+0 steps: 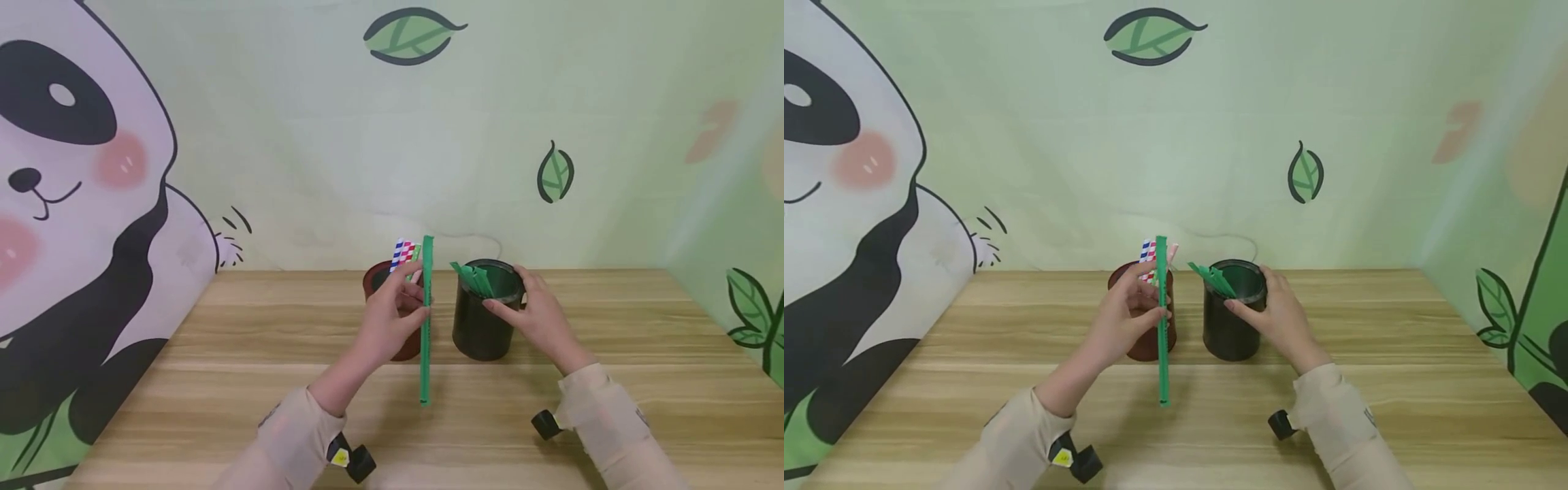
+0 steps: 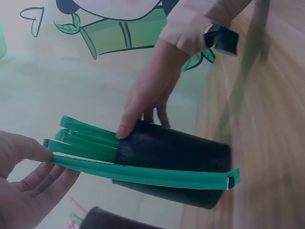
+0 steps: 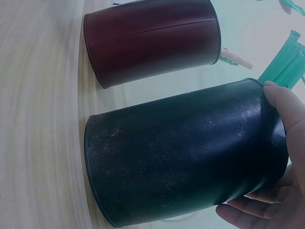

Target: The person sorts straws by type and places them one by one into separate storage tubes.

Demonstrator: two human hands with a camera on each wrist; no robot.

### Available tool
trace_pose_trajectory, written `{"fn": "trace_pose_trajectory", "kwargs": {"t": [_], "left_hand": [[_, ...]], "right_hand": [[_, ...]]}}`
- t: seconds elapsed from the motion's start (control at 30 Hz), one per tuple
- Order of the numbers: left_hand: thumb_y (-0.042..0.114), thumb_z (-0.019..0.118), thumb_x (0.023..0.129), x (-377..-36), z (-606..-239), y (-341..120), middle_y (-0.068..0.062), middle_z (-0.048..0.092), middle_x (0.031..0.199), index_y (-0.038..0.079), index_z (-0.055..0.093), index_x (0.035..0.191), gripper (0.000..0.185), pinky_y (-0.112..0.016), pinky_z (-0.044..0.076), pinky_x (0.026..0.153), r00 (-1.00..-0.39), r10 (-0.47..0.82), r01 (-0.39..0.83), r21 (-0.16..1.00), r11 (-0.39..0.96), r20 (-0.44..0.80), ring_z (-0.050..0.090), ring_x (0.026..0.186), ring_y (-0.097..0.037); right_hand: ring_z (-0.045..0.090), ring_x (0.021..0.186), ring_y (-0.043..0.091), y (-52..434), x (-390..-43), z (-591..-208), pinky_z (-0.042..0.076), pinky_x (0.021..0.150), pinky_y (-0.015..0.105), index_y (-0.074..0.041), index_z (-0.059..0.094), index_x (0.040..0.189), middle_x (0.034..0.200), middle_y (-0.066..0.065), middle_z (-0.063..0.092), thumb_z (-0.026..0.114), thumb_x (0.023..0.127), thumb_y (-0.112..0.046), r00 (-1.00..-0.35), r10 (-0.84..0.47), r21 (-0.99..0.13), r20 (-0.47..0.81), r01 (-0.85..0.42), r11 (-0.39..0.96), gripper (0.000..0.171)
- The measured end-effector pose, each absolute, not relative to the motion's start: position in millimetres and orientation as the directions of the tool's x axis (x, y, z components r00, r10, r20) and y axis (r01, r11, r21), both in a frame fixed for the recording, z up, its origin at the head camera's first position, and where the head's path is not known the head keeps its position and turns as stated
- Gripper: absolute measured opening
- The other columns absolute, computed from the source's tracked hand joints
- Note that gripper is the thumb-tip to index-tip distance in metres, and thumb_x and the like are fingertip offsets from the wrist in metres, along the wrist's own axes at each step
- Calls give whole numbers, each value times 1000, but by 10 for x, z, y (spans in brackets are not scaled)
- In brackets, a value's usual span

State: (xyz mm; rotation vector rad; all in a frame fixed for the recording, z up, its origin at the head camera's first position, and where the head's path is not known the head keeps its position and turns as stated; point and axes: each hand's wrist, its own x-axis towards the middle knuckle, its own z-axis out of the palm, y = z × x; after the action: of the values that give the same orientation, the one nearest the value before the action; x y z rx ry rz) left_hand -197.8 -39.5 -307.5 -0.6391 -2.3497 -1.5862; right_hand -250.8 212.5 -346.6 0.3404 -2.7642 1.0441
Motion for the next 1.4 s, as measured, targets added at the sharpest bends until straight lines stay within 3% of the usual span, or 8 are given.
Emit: {"fn": "trace_pose_trajectory", "kwargs": {"t": [0.5,0.9,1.2,1.4], "left_hand": [[0,63,89,-2233,-2664,-364,-16,63,96,13,39,138,56,-33,59,70,-824,187,564,740,367,535,69,85,-26],[2,59,92,-2363,-2433,-376,-17,62,94,8,34,132,48,-37,58,82,-727,73,643,641,419,683,70,88,-26],[4,54,96,-2412,-2392,-367,-17,58,97,8,33,131,41,-31,59,76,-686,-88,677,679,284,722,68,89,-26],[3,52,96,-2466,-2475,-230,-19,57,97,5,32,130,39,-30,59,76,-648,-127,727,659,190,751,68,88,-29]], "right_hand": [[39,131,47,2147,-2522,-3496,39,103,62,4,21,150,148,30,32,63,87,-52,-963,-145,-621,225,-257,740,94],[39,131,47,2138,-2527,-3486,39,103,61,5,21,149,148,30,32,63,87,-51,-963,-144,-620,229,-259,741,93],[40,131,46,2125,-2536,-3494,39,103,61,5,22,148,147,30,33,63,87,-51,-961,-144,-619,235,-262,740,93],[40,130,46,2129,-2535,-3506,40,103,61,5,22,148,147,30,33,64,87,-50,-961,-139,-622,238,-261,739,93]]}}
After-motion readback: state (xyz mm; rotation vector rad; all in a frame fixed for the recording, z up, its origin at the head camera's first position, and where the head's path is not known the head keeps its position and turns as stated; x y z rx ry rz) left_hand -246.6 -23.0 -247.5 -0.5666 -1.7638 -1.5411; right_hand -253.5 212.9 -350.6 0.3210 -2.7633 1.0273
